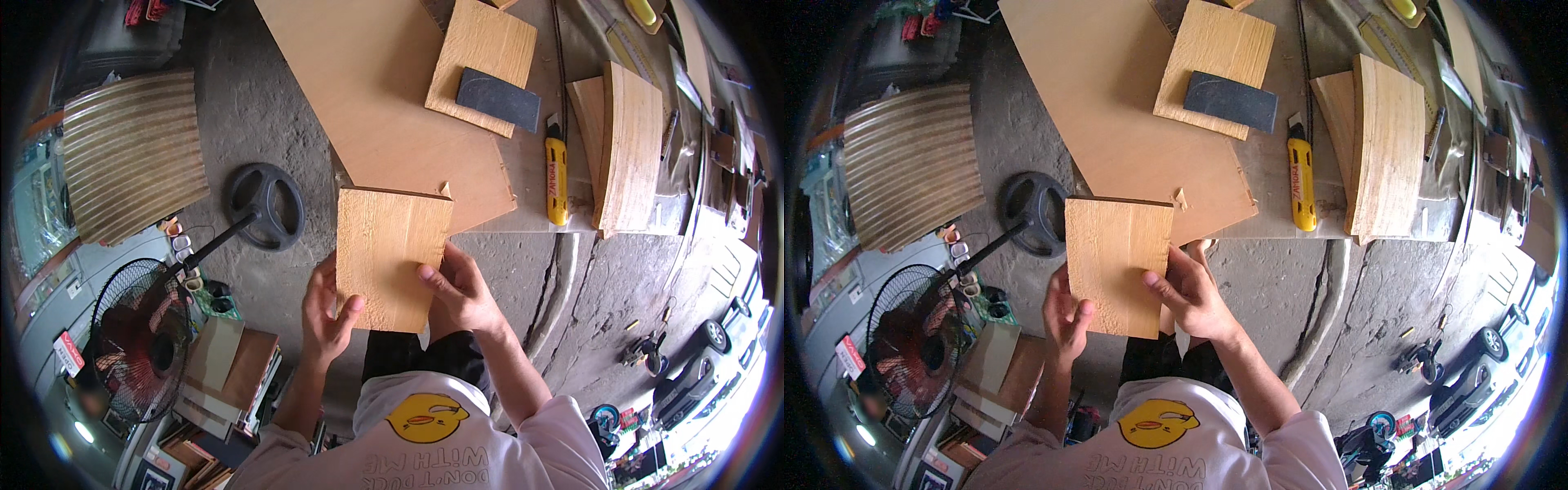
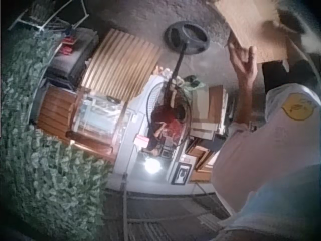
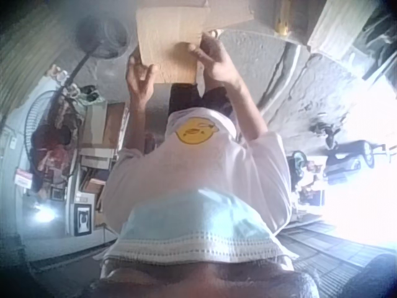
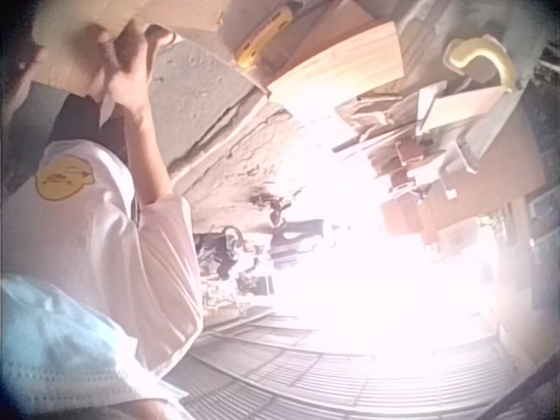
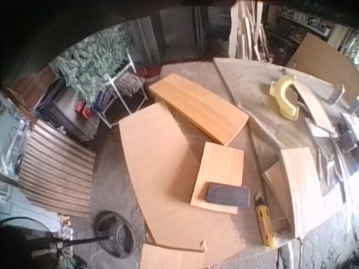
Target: The person uses a utility knife to carve and shape a small wooden block, then smooths the edges with sandpaper. They repeat the carving and sanding steps on the same piece, occasionally inspecting the edges and rotating the block.
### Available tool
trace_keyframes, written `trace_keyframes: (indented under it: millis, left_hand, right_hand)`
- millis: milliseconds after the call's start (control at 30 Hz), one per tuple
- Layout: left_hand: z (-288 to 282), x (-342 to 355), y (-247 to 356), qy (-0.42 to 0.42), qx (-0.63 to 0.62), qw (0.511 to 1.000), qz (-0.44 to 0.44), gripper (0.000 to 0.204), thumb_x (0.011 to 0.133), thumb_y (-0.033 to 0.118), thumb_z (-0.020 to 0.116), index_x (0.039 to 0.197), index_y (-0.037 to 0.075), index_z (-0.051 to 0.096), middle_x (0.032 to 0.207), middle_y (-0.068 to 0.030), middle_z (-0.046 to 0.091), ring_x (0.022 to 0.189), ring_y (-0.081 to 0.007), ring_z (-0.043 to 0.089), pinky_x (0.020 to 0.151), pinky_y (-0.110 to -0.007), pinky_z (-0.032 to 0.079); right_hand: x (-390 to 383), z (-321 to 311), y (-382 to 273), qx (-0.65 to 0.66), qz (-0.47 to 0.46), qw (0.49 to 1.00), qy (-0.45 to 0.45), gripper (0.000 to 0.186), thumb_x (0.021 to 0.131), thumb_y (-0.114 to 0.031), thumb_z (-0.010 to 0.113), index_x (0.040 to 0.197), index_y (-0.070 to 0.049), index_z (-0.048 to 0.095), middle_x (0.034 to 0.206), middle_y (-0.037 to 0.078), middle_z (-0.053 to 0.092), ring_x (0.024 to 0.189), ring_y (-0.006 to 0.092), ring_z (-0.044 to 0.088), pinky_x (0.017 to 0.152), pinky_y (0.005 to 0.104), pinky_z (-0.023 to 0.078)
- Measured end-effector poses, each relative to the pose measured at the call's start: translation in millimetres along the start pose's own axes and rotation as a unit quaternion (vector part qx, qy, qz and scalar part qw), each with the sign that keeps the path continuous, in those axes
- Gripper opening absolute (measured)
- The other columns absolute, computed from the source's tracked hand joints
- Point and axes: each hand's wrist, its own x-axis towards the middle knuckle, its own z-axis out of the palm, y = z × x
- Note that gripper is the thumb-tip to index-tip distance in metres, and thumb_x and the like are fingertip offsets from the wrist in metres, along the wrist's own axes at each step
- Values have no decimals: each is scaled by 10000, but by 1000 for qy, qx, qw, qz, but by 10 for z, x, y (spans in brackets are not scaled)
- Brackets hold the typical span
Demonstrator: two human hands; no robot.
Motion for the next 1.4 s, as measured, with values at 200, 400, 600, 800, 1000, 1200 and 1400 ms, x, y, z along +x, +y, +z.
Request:
trace_keyframes:
  millis: [200, 400, 600, 800, 1000, 1200, 1400]
  left_hand:
    - [187, -124, -147, 34, -361, 904, -227, 504, 1003, 190, 608, 1424, -5, 413, 1306, -100, 577, 1244, -181, 545, 1072, -352, 417]
    - [176, -29, -257, 139, -464, 856, -181, 492, 1011, 186, 608, 1435, 85, 379, 1357, -68, 542, 1255, -196, 549, 1077, -414, 471]
    - [103, -9, -263, 141, -460, 864, -148, 584, 1004, 261, 621, 1496, 79, 362, 1427, -82, 528, 1298, -225, 532, 1098, -438, 459]
    - [187, -7, -173, 149, -453, 868, -137, 625, 986, 217, 657, 1495, 105, 313, 1398, -68, 517, 1295, -213, 516, 1085, -456, 444]
    - [224, 1, -232, 152, -426, 886, -104, 664, 962, 182, 688, 1501, 108, 306, 1419, -69, 494, 1316, -208, 492, 1101, -453, 424]
    - [161, 369, -340, 129, -234, 963, 30, 544, 918, 60, 707, 1402, 33, 459, 1345, -89, 552, 1246, -182, 524, 1036, -393, 450]
    - [14, 642, -490, 23, 26, 993, 109, 416, 896, 10, 728, 1268, -19, 542, 1202, -131, 639, 1073, -207, 631, 930, -309, 512]
  right_hand:
    - [12, -97, 12, 19, -54, 998, 5, 491, 1068, -348, 489, 1358, 48, 513, 1164, 125, 669, 1073, 178, 629, 949, 344, 486]
    - [-23, -258, 80, -75, -85, 985, 127, 416, 1074, -314, 489, 1278, 38, 581, 1010, 95, 686, 916, 149, 636, 842, 293, 500]
    - [-188, 9, 24, -152, -167, 972, 56, 492, 935, -199, 718, 1348, 24, 569, 1141, 152, 650, 997, 235, 652, 866, 351, 527]
    - [-100, 103, 13, -394, -285, 872, 57, 513, 808, -70, 812, 1279, 7, 624, 1133, 192, 690, 969, 290, 708, 824, 375, 576]
    - [-64, 76, 116, -351, -302, 873, 153, 358, 781, 4, 799, 1113, -21, 667, 1044, 149, 722, 916, 274, 717, 823, 375, 563]
    - [49, -579, -297, -572, -283, 632, 440, 442, 908, -128, 692, 1315, -28, 549, 1210, 199, 574, 1121, 367, 560, 975, 472, 441]
    - [145, -1092, -369, -707, -134, 554, 420, 575, 972, -153, 614, 1489, -36, 395, 1235, 236, 521, 1148, 393, 529, 985, 516, 432]
